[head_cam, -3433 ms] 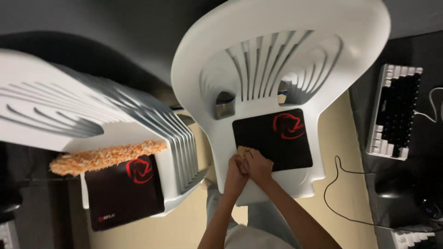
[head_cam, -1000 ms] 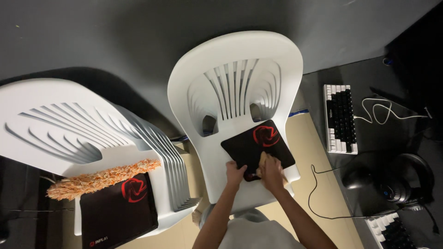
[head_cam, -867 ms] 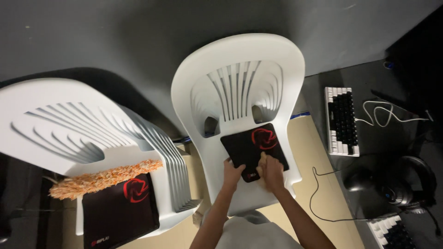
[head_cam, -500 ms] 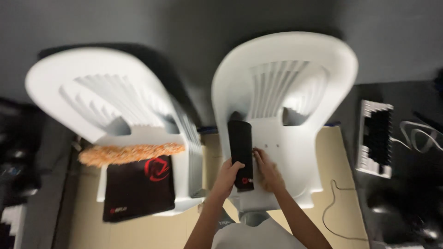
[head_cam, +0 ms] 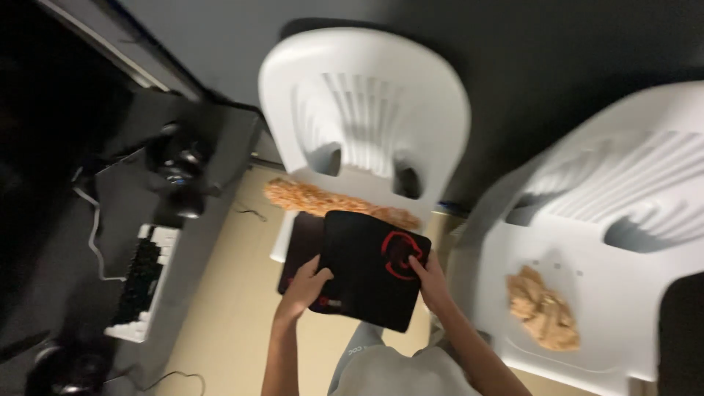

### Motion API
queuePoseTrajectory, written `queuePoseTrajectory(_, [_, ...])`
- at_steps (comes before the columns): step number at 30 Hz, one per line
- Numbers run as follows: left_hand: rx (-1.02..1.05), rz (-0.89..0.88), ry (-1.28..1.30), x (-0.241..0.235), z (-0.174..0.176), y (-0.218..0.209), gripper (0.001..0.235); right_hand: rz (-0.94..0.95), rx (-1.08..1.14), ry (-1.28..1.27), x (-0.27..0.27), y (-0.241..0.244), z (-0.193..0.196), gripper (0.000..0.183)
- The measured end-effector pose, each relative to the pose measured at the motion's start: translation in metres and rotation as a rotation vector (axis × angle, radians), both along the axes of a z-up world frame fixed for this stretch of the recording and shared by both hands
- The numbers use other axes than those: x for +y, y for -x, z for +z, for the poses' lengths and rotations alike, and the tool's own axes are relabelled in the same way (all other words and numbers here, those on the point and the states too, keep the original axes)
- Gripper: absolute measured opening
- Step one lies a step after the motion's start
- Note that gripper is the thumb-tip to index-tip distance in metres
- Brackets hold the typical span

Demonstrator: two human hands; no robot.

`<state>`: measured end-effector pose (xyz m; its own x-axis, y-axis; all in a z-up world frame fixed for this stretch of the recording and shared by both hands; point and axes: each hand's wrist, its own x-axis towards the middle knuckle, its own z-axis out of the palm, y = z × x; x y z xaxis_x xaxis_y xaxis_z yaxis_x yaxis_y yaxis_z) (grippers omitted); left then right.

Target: The person sprays a cloth with liquid from a bottle and wipes several black mousepads placed on white plastic chairs. The person then picks up a mousepad and places it on a desk next to a keyboard and monitor.

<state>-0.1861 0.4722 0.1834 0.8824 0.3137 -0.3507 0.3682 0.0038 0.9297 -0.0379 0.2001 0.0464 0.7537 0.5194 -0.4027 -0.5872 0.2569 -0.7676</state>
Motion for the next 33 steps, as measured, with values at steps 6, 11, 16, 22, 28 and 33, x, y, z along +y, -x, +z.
queuePoseTrajectory(6, [0.477,-0.067,-0.425,0.127,-0.133,0.057,0.059,0.236,-0.53,0.77,0.096,0.003,-0.039,0.069])
queuePoseTrajectory(11, [0.595,-0.153,-0.592,0.153,-0.163,0.069,0.064,0.058,-0.907,1.062,0.102,0.025,-0.127,0.074])
queuePoseTrajectory(16, [0.506,-0.143,-0.652,0.153,-0.156,0.044,0.074,-0.014,-0.921,1.145,0.107,0.033,-0.152,0.081])
queuePoseTrajectory(22, [0.459,-0.145,-0.733,0.151,-0.227,0.018,0.067,0.162,-0.647,1.365,0.125,0.008,-0.158,0.071])
queuePoseTrajectory(28, [0.5,-0.001,-0.598,0.146,-0.194,0.008,0.069,0.201,-0.758,1.546,0.141,0.023,-0.162,0.087])
queuePoseTrajectory(33, [0.439,0.03,-0.481,0.15,-0.19,0.006,0.068,0.135,-0.465,1.362,0.147,0.029,-0.121,0.094])
